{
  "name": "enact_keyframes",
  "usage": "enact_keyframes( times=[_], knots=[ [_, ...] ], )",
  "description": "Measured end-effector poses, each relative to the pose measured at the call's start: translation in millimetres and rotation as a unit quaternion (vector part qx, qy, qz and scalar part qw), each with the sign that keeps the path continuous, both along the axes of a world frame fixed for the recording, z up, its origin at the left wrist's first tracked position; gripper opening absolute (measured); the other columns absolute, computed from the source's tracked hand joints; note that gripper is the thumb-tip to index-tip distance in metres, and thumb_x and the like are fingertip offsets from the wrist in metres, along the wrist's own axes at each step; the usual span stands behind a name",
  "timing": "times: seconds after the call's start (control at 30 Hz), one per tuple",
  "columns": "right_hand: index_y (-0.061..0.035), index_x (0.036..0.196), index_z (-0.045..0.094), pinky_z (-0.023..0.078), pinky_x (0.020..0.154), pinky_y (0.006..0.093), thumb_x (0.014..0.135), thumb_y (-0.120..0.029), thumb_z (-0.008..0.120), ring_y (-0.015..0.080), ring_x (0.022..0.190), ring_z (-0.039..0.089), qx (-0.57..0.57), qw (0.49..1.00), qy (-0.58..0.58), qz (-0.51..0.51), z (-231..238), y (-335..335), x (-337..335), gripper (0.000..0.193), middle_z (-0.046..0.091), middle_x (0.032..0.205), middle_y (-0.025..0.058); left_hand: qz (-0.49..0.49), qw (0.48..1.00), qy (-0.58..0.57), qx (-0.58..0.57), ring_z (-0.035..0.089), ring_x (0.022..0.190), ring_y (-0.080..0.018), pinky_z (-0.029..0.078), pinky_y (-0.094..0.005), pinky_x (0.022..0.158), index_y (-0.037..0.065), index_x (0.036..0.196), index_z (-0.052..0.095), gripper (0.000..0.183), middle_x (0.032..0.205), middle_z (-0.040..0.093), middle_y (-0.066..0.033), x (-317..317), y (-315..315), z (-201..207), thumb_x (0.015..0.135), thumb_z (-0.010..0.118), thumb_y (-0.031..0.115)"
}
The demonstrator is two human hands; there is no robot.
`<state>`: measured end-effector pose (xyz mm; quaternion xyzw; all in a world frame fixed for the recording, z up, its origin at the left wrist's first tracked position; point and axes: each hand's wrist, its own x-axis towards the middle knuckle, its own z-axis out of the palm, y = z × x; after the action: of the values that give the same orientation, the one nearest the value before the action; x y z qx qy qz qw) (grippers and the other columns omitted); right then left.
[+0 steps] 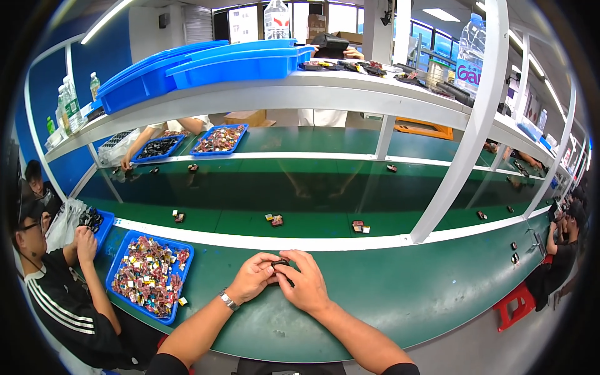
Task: Assembling small electronic parts or components on a factory conveyor line.
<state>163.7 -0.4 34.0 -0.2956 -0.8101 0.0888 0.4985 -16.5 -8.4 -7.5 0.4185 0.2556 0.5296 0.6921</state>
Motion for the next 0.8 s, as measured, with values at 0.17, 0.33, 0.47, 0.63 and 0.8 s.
enact_keyframes(
  times=[0.17,0.33,0.47,0.63,0.8],
  knots=[
    [-0.0045,0.091,0.07,0.051,0.09,0.0393,0.07,-0.001,0.074,0.0296,0.107,0.06,-0.001,1.0,0.008,0.005,-3,1,1,0.021,0.064,0.113,0.0103,-0.013,1.0,-0.018,0.004,0.06,0.116,-0.0202,0.052,-0.0388,0.098,0.005,0.123,0.053,0.025,0.129,0.059,-0.0111,-2,2,-6,0.098,0.057,0.008],
    [-0.0043,0.09,0.07,0.052,0.089,0.0385,0.07,0.0,0.074,0.0293,0.107,0.06,-0.003,1.0,0.019,0.01,-4,-1,1,0.021,0.064,0.113,0.0098,-0.034,0.999,-0.038,0.011,0.058,0.118,-0.0197,0.051,-0.0376,0.1,0.003,0.126,0.053,0.027,0.131,0.057,-0.0118,-4,0,-8,0.099,0.054,0.008],
    [-0.0047,0.091,0.07,0.051,0.092,0.0394,0.071,-0.001,0.074,0.0301,0.111,0.058,-0.026,0.999,0.024,0.025,-7,0,5,0.021,0.063,0.118,0.0094,-0.032,0.999,-0.012,0.011,0.058,0.118,-0.0196,0.051,-0.037,0.1,0.004,0.127,0.052,0.028,0.132,0.056,-0.0121,0,-2,-4,0.099,0.055,0.008],
    [-0.0052,0.094,0.07,0.05,0.094,0.041,0.072,-0.002,0.074,0.031,0.118,0.055,-0.012,0.999,0.009,0.038,1,-2,4,0.022,0.062,0.121,0.0097,-0.009,1.0,-0.023,-0.003,0.06,0.117,-0.0212,0.053,-0.0405,0.098,0.005,0.122,0.053,0.025,0.132,0.058,-0.0132,-1,-1,-6,0.098,0.057,0.008],
    [-0.006,0.093,0.069,0.05,0.093,0.0411,0.071,-0.003,0.074,0.0314,0.114,0.058,0.008,1.0,0.006,-0.001,1,0,7,0.023,0.062,0.12,0.0102,-0.029,0.999,-0.043,0.003,0.06,0.116,-0.0218,0.053,-0.04,0.098,0.006,0.121,0.054,0.025,0.131,0.058,-0.0138,1,4,-6,0.097,0.058,0.007]
  ],
)
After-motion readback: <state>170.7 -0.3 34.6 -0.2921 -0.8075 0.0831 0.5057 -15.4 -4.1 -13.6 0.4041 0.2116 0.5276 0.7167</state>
